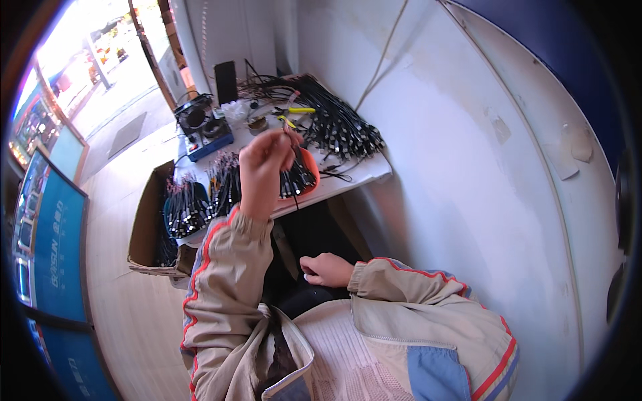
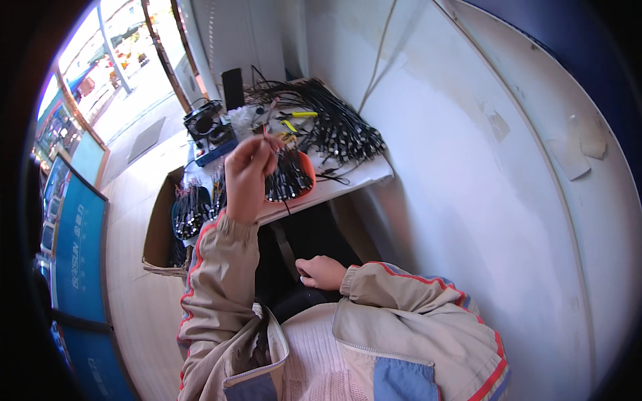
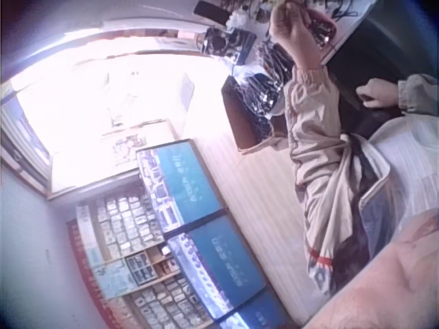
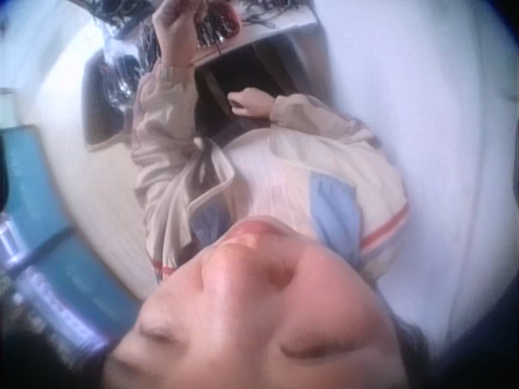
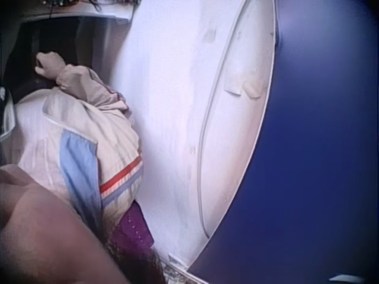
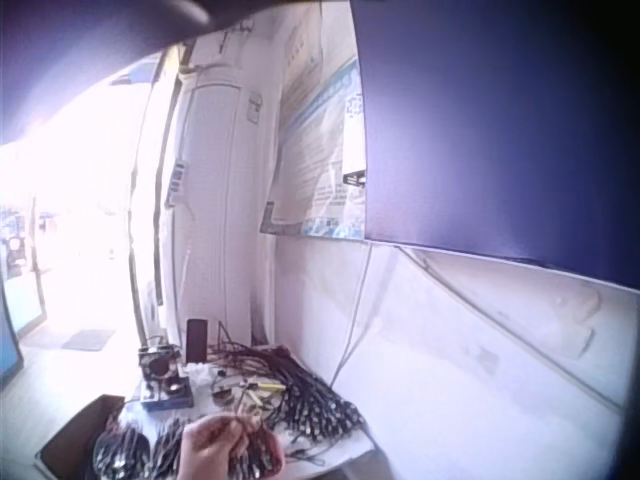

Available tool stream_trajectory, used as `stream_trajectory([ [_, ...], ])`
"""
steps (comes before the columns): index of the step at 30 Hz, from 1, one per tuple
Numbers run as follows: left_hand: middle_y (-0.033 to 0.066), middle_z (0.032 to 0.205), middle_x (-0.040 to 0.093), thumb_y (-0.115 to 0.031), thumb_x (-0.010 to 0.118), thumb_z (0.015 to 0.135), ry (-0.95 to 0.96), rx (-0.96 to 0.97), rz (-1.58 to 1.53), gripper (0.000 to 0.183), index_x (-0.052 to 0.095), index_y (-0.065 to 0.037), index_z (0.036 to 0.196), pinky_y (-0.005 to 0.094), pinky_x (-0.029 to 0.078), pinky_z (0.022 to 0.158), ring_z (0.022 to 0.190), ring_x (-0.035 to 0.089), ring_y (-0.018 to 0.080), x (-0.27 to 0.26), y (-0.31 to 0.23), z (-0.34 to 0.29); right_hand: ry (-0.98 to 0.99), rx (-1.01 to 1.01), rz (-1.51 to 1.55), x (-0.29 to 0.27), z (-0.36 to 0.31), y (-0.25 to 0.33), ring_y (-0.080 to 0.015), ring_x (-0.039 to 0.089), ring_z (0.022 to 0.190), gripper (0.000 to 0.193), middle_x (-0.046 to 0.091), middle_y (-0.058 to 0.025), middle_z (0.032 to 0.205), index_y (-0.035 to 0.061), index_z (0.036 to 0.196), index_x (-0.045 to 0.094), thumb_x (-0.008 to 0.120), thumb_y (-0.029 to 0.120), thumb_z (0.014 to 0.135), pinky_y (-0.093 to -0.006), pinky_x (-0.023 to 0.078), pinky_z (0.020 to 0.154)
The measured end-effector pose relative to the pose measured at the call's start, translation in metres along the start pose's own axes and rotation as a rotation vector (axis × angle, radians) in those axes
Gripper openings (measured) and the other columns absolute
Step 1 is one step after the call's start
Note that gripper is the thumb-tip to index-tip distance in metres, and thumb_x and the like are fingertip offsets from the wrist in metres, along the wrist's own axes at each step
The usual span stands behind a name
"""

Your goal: The person repeatedly picks up black cables, attaches small white connectors to their ends, and places the finished cables into a cardboard box. The process is performed one at a time in a repetitive cycle.

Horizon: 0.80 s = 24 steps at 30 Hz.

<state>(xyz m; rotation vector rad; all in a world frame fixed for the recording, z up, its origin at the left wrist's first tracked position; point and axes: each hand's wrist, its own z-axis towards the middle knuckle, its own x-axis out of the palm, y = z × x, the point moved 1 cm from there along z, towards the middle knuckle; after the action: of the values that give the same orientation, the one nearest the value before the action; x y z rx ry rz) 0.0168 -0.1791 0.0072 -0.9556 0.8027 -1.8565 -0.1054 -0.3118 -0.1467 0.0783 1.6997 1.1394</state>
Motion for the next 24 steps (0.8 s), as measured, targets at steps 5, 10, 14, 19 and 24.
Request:
stream_trajectory([
  [5, 0.0102, 0.092, 0.064, -0.002, 0.052, 0.095, 0.025, -0.140, -0.155, 0.013, 0.061, 0.006, 0.098, 0.0176, 0.034, 0.055, 0.062, 0.043, 0.0051, 0.003, -0.035, -0.074, -0.268, -0.022, 0.645, -0.092, 0.015, 0.015, -0.0100, 0.061, 0.065, 0.014, 0.064, -0.0037, 0.076, 0.0026, 0.096, 0.062, 0.058, 0.015, 0.092, -0.0245, 0.047, 0.057],
  [10, 0.0153, 0.094, 0.060, -0.006, 0.052, 0.096, 0.072, -0.228, -0.256, 0.012, 0.061, 0.002, 0.098, 0.0216, 0.033, 0.054, 0.058, 0.037, 0.0075, 0.005, -0.035, -0.108, -0.436, -0.216, 1.019, -0.150, 0.024, 0.057, -0.0073, 0.060, 0.073, 0.014, 0.065, -0.0039, 0.086, -0.0010, 0.102, 0.062, 0.062, 0.009, 0.092, -0.0183, 0.046, 0.061],
  [14, 0.0169, 0.097, 0.061, -0.007, 0.051, 0.097, 0.154, -0.328, -0.358, 0.013, 0.061, 0.001, 0.100, 0.0214, 0.033, 0.055, 0.058, 0.037, 0.0085, 0.005, -0.035, -0.109, -0.456, -0.338, 1.048, -0.151, 0.026, 0.074, -0.0069, 0.059, 0.078, 0.015, 0.064, -0.0043, 0.091, -0.0018, 0.103, 0.060, 0.064, 0.003, 0.089, -0.0198, 0.048, 0.068],
  [19, 0.0095, 0.091, 0.063, -0.004, 0.050, 0.097, -0.027, -0.148, -0.091, 0.018, 0.063, 0.007, 0.101, 0.0190, 0.039, 0.058, 0.066, 0.052, 0.0072, 0.012, -0.036, -0.101, -0.658, -0.319, 0.848, -0.138, 0.017, 0.083, -0.0022, 0.057, 0.076, 0.008, 0.059, 0.0016, 0.084, 0.0000, 0.093, 0.058, 0.062, -0.001, 0.086, -0.0183, 0.048, 0.069],
  [24, 0.0059, 0.083, 0.064, 0.002, 0.055, 0.092, -0.129, 0.050, 0.368, 0.016, 0.064, 0.007, 0.105, 0.0191, 0.043, 0.056, 0.065, 0.057, 0.0082, 0.027, -0.033, -0.098, -0.670, -0.250, 0.772, -0.121, 0.009, 0.087, -0.0058, 0.055, 0.087, 0.014, 0.055, -0.0029, 0.093, -0.0013, 0.094, 0.054, 0.057, -0.010, 0.084, -0.0206, 0.045, 0.080],
])
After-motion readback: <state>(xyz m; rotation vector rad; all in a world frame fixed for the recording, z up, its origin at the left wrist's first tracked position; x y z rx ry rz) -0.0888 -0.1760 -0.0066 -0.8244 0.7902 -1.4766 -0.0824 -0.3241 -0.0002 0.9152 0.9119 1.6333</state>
